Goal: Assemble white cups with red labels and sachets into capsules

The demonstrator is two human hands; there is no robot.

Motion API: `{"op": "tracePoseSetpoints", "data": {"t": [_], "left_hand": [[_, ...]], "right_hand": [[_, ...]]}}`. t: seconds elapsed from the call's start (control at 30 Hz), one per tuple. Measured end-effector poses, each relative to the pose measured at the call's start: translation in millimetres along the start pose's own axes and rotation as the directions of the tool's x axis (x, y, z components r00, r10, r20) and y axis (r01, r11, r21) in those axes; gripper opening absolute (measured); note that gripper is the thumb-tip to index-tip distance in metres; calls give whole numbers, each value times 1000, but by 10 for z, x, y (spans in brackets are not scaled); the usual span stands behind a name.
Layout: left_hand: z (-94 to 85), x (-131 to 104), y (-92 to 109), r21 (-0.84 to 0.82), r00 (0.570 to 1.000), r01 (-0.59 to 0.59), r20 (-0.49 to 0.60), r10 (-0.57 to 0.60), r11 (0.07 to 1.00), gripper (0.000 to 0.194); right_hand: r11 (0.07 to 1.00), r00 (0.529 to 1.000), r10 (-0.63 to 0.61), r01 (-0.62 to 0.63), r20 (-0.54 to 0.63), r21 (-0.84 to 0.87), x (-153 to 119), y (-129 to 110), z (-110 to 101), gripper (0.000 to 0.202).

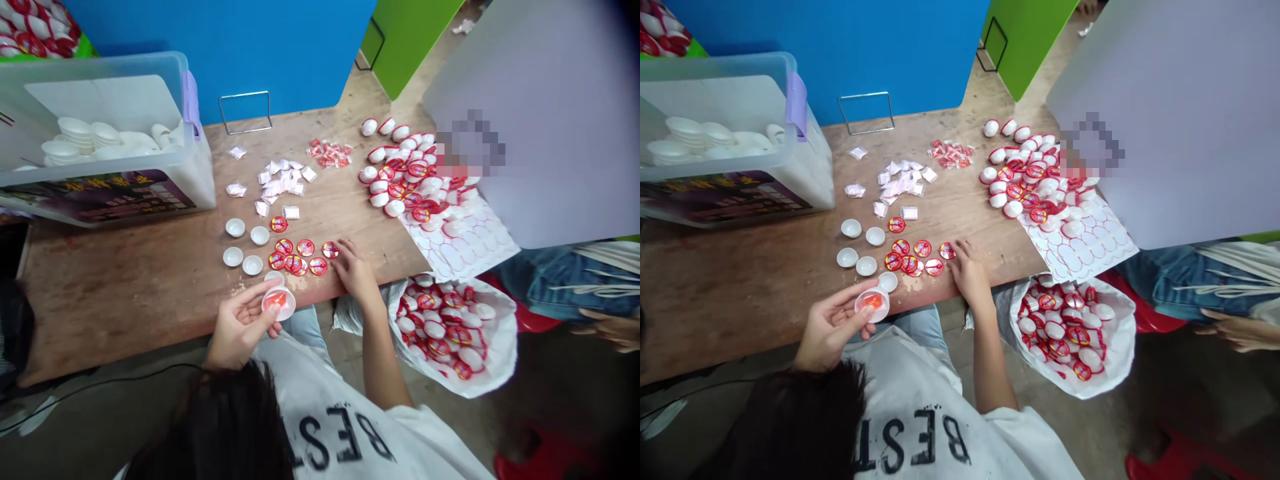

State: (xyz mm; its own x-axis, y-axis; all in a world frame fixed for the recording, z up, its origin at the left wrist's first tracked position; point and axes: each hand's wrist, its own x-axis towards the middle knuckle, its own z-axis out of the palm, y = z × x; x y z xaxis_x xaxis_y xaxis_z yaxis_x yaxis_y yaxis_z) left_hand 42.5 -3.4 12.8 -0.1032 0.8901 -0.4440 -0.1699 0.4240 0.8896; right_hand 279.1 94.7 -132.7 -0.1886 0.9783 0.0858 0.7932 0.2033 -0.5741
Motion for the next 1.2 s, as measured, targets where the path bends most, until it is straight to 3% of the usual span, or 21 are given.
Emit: {"op": "tracePoseSetpoints", "data": {"t": [0.17,0.37,0.47,0.6,0.73,0.83,1.03,1.2], "left_hand": [[60,8,64,52,999,7,-37,-5,999,48],[53,25,83,58,999,-7,-53,10,998,42],[23,34,71,50,997,-20,-72,24,999,40],[-33,54,56,32,996,-8,-87,11,999,38],[-107,95,40,28,998,32,-62,-31,999,37],[-176,142,20,2,997,36,-64,-36,999,40],[-223,199,-23,31,995,72,-68,-69,997,44],[-130,194,-82,176,987,-51,-139,76,983,41]], "right_hand": [[1000,999,-5,6,-51,21,37,-35,28,38],[995,998,-61,60,5,83,114,-95,7,34],[995,997,-52,56,-50,83,95,-196,-74,32],[963,982,-103,138,-158,231,-67,-697,-278,37],[838,953,-301,287,-47,465,-265,-1363,-346,49],[813,927,-374,346,-35,468,-343,-1620,-275,54],[820,883,-469,435,1,371,-392,-1592,-152,62],[809,871,-490,470,-37,352,-492,-1584,-93,67]]}}
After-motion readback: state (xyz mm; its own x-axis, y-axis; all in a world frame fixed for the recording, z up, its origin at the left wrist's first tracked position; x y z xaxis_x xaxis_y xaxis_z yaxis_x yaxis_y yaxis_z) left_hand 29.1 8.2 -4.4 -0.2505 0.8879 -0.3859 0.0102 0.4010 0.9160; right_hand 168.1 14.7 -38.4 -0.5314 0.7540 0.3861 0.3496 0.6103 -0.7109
